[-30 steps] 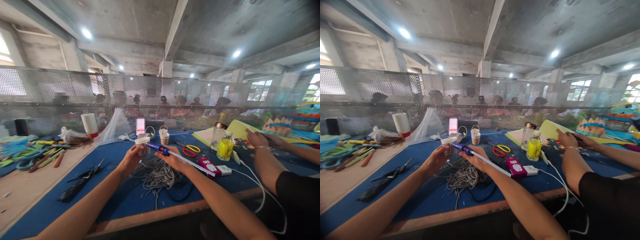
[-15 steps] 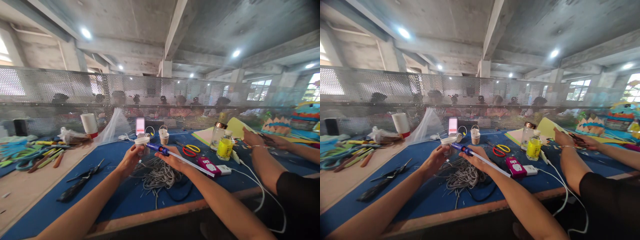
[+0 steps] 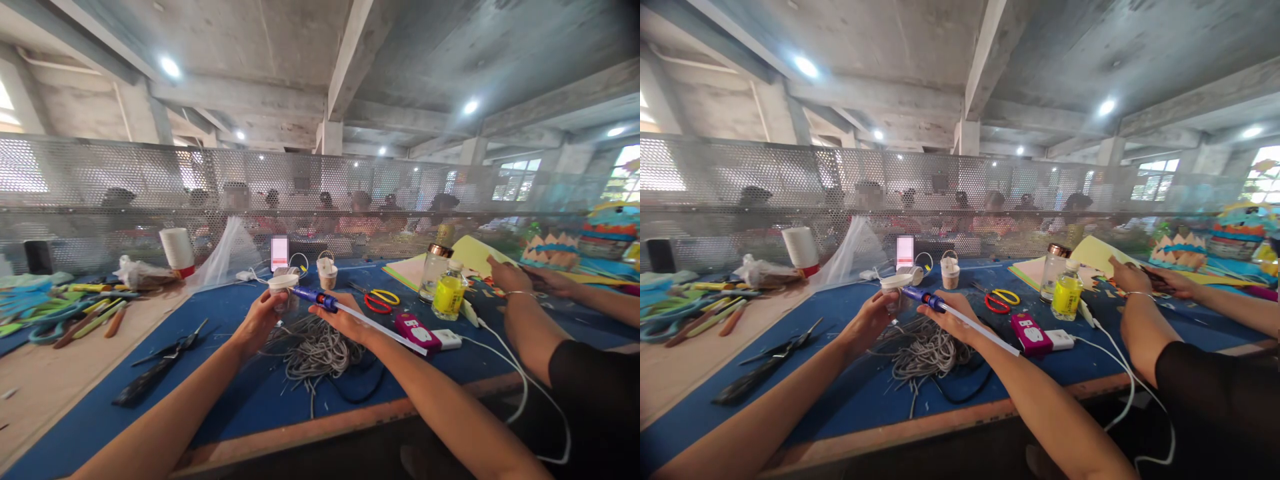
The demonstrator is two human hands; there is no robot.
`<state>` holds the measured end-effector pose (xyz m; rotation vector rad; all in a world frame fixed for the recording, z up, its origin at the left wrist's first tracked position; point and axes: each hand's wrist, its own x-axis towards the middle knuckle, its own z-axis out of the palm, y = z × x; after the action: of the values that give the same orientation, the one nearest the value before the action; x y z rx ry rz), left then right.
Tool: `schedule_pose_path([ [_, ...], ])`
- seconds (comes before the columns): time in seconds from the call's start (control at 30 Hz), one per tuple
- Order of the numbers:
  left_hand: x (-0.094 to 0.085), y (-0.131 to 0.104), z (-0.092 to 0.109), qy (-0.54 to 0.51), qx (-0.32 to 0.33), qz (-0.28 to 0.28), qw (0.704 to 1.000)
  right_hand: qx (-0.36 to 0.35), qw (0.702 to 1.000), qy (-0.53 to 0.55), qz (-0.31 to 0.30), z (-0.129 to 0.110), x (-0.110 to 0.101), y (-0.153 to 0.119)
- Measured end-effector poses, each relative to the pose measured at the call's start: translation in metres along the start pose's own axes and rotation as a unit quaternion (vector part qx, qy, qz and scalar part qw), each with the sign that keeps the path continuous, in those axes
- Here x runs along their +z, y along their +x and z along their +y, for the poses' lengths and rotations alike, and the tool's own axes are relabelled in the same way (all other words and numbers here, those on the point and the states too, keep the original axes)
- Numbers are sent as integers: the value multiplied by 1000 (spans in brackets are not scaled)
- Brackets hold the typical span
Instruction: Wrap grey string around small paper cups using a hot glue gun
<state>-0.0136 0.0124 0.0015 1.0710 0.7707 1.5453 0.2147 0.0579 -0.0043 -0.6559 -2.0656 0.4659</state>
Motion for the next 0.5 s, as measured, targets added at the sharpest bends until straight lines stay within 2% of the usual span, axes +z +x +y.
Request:
schedule_pose_path([
  [0.5,0,0,0,0,-4,4,1000,4,1000,-15,8,-1,-1,0],
])
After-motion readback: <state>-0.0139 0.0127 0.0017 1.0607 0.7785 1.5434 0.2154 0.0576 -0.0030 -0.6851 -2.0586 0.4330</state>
